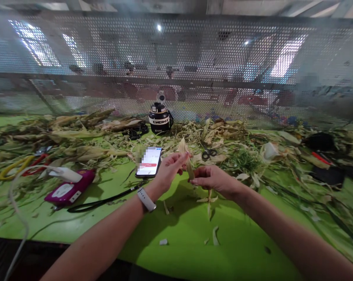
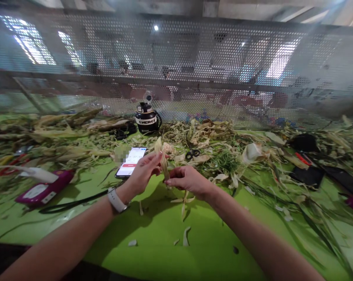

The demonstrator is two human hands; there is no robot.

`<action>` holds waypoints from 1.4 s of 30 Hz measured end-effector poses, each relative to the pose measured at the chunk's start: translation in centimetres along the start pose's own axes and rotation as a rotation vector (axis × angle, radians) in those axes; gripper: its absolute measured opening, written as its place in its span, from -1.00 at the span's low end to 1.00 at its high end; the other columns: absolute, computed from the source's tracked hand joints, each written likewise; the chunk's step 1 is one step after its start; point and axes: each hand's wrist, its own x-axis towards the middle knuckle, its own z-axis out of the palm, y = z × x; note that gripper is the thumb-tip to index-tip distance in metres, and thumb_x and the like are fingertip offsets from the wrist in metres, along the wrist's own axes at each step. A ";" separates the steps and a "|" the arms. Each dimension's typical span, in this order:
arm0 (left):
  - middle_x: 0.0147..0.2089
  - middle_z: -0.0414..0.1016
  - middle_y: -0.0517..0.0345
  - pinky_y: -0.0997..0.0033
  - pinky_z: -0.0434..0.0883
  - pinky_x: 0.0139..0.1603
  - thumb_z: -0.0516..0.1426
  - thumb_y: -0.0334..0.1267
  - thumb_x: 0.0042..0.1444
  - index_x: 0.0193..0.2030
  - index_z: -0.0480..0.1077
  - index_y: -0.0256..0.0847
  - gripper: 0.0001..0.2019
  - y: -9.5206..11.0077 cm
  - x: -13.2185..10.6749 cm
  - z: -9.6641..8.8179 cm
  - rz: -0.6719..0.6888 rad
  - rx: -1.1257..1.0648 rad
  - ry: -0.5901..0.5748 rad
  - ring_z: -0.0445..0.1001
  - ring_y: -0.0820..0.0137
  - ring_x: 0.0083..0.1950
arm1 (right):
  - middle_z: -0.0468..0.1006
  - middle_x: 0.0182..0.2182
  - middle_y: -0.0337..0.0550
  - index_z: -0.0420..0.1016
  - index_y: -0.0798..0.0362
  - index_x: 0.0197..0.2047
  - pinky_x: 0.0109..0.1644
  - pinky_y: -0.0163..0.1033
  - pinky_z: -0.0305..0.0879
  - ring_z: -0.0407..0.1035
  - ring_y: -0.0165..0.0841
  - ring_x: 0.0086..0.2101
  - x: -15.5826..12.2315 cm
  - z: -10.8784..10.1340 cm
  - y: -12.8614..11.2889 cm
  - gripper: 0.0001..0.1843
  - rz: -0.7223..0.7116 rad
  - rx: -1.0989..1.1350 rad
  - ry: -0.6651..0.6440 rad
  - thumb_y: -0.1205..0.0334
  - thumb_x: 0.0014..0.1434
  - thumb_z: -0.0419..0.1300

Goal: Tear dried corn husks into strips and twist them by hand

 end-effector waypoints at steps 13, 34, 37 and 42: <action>-0.63 0.28 0.30 0.54 0.11 -0.57 0.26 -0.09 -0.09 -0.58 0.38 -0.28 -0.71 0.0 0.0 0.2 -0.020 0.143 -0.029 0.16 0.58 -0.58 | 0.48 -0.48 -0.24 0.50 0.17 -0.40 -0.34 -0.36 0.18 0.30 -0.49 -0.45 0.0 -0.6 -0.2 -0.71 -0.085 -0.084 -0.023 0.10 -0.08 0.36; -0.56 0.34 0.30 0.59 0.09 -0.55 0.35 -0.14 -0.21 -0.55 0.38 -0.28 -0.71 -0.1 -0.6 0.8 -0.264 -0.255 -0.111 0.25 0.62 -0.55 | 0.43 -0.29 -0.15 0.55 -0.04 -0.29 -0.20 -0.26 0.40 0.39 -0.37 -0.25 0.1 -0.6 0.7 -0.91 -0.988 -0.721 0.390 0.28 0.15 0.20; -0.56 0.35 0.30 0.57 0.09 -0.53 0.34 -0.13 -0.20 -0.54 0.40 -0.27 -0.73 0.0 -0.6 0.6 -0.265 -0.225 -0.117 0.25 0.62 -0.54 | 0.48 -0.18 -0.10 0.52 -0.03 -0.25 -0.12 -0.22 0.39 0.39 -0.33 -0.17 -0.2 -0.7 0.6 -0.88 -1.085 -0.892 0.355 0.34 0.17 0.18; -0.58 0.32 0.31 0.54 0.07 -0.52 0.31 -0.11 -0.16 -0.59 0.36 -0.27 -0.70 0.1 -0.6 0.4 -0.241 -0.174 -0.163 0.22 0.61 -0.55 | 0.55 -0.28 -0.12 0.45 0.00 -0.22 -0.14 -0.26 0.38 0.42 -0.37 -0.23 -0.4 -0.8 0.3 -0.89 -1.135 -0.932 0.250 0.37 0.19 0.15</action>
